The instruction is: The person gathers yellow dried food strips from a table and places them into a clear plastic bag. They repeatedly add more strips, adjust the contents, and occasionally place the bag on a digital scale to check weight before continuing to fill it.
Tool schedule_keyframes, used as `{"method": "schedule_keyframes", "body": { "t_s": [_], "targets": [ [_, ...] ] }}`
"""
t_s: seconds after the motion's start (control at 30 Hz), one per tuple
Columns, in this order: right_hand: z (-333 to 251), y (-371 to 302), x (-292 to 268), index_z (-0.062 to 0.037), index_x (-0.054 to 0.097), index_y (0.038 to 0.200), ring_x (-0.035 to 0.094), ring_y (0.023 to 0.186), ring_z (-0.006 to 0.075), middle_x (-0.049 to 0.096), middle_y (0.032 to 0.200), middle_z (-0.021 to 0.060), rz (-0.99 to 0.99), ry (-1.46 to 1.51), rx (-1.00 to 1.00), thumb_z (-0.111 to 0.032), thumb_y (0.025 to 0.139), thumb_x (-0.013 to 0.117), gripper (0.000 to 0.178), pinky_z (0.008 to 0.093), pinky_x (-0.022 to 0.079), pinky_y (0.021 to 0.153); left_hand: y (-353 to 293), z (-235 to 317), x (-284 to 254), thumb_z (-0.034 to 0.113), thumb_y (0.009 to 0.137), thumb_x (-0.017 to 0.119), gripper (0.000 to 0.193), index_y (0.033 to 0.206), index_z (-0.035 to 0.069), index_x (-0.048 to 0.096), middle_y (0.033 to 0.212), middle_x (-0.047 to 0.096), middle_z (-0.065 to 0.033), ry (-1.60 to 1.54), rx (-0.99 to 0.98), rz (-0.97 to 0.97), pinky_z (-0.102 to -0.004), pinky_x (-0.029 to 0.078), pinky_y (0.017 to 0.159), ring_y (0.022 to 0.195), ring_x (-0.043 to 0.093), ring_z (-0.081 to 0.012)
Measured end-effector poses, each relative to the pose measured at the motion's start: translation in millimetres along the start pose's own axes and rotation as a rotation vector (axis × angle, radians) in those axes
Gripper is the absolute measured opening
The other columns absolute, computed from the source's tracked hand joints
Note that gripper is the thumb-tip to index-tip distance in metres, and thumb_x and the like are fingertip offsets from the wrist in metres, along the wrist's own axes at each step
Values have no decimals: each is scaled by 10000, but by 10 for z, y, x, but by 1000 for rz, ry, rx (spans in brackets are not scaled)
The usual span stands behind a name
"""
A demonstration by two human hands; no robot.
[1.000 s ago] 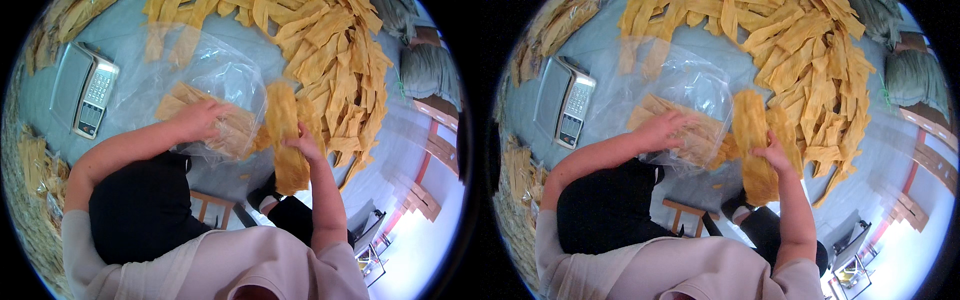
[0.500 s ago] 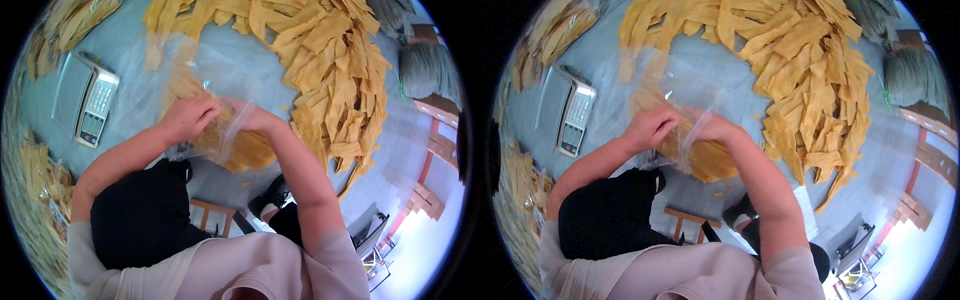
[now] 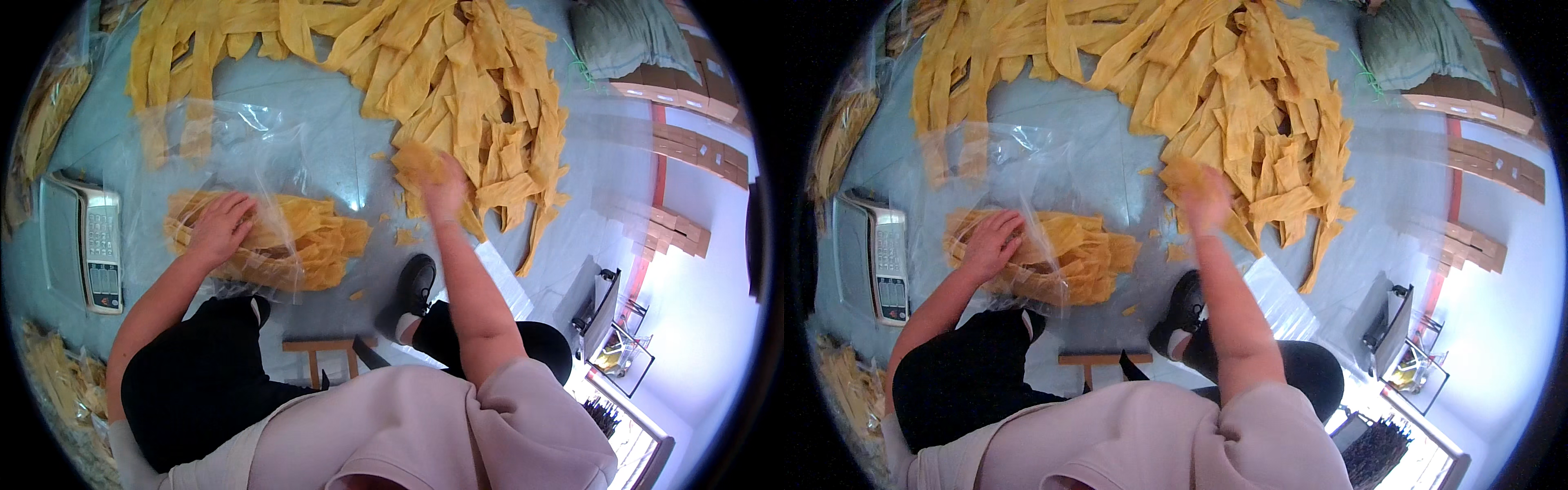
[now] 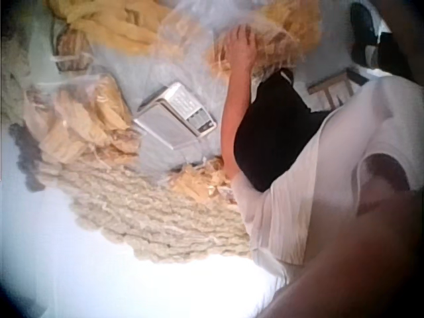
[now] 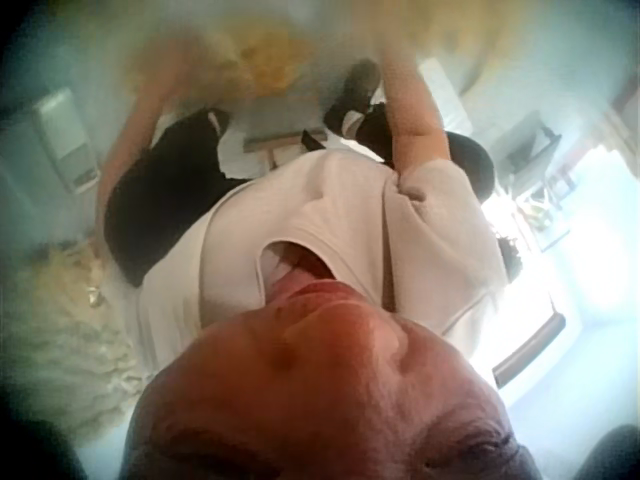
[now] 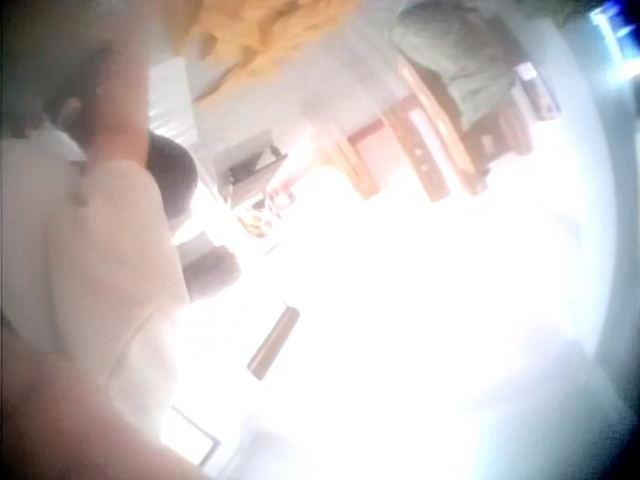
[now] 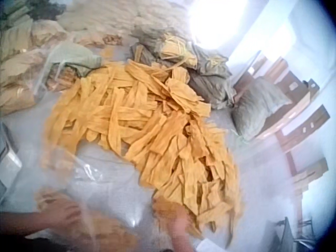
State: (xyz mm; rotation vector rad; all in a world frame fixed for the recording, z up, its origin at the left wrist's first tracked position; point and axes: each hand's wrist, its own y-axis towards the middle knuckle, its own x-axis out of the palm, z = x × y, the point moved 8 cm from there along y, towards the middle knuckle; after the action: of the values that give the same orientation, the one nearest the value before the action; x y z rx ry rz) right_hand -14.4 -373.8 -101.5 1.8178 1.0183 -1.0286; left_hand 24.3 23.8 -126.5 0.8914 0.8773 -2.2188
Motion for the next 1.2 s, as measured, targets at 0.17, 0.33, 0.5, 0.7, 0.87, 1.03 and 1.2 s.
{"method": "schedule_keyframes", "body": {
  "t_s": [0.17, 0.33, 0.5, 0.7, 0.87, 1.03, 1.2],
  "targets": [
    [1347, -51, 418, -4, 642, 1008, 623, 685, 221, 658, 793, 112, -372, 325, 808, -423, 708, 748, 525, 312, 486, 680, 10, -83, -34, 198, 839, 579, 384, 1200, 72, 538, 1280, 506, -119, -23, -7, 18, -417, 327, 1040, 1222, 437, -306],
    [1445, 459, 1118, 0, 616, 1035, 589, 876, 217, 637, 976, 97, -270, 760, 1155, -336, 728, 768, 480, 345, 483, 748, 130, -34, -13, 187, 830, 584, 366, 1178, 77, 555, 1241, 538, -118, -52, 20, 21, -411, 359, 1013, 1182, 474, -313],
    [539, 589, 1262, 18, 595, 1053, 614, 874, 211, 643, 1008, 96, -432, 1190, 1218, -139, 714, 771, 413, 309, 493, 751, 65, -87, -54, 188, 840, 586, 362, 1186, 87, 560, 1220, 547, -124, -103, 15, 61, -397, 379, 989, 1156, 494, -308],
    [-392, -84, 662, 3, 543, 1177, 597, 1011, 233, 622, 1091, 98, -587, 1510, 979, -68, 776, 701, 437, 346, 486, 872, 224, -138, 31, 259, 915, 557, 383, 1256, 88, 521, 1258, 528, -96, -819, -286, -32, -342, 395, 970, 1149, 507, -232],
    [-1244, -628, 445, -29, 518, 1218, 584, 1042, 197, 600, 1151, 66, -807, 1475, 819, -55, 798, 678, 450, 346, 484, 872, 348, 361, 70, 315, 900, 601, 593, 1406, 128, 355, 1351, 434, -131, -1187, -129, -206, -339, 386, 990, 1207, 456, -214],
    [-1622, -730, 296, -29, 526, 1198, 600, 1004, 185, 615, 1120, 62, -851, 1492, 806, -54, 795, 681, 433, 337, 493, 850, 257, 355, 69, 358, 822, 695, 779, 1443, 136, 281, 1304, 433, -128, -1116, -294, -278, -337, 402, 952, 1114, 477, -199],
    [-1385, -482, 200, -33, 493, 1204, 602, 987, 199, 599, 1111, 73, -727, 1537, 856, -25, 791, 655, 445, 332, 500, 843, 254, 361, -182, 257, 864, 658, 671, 1426, 131, 316, 1305, 423, -99, -979, -225, -180, -325, 421, 929, 1102, 488, -200]
  ]
}}
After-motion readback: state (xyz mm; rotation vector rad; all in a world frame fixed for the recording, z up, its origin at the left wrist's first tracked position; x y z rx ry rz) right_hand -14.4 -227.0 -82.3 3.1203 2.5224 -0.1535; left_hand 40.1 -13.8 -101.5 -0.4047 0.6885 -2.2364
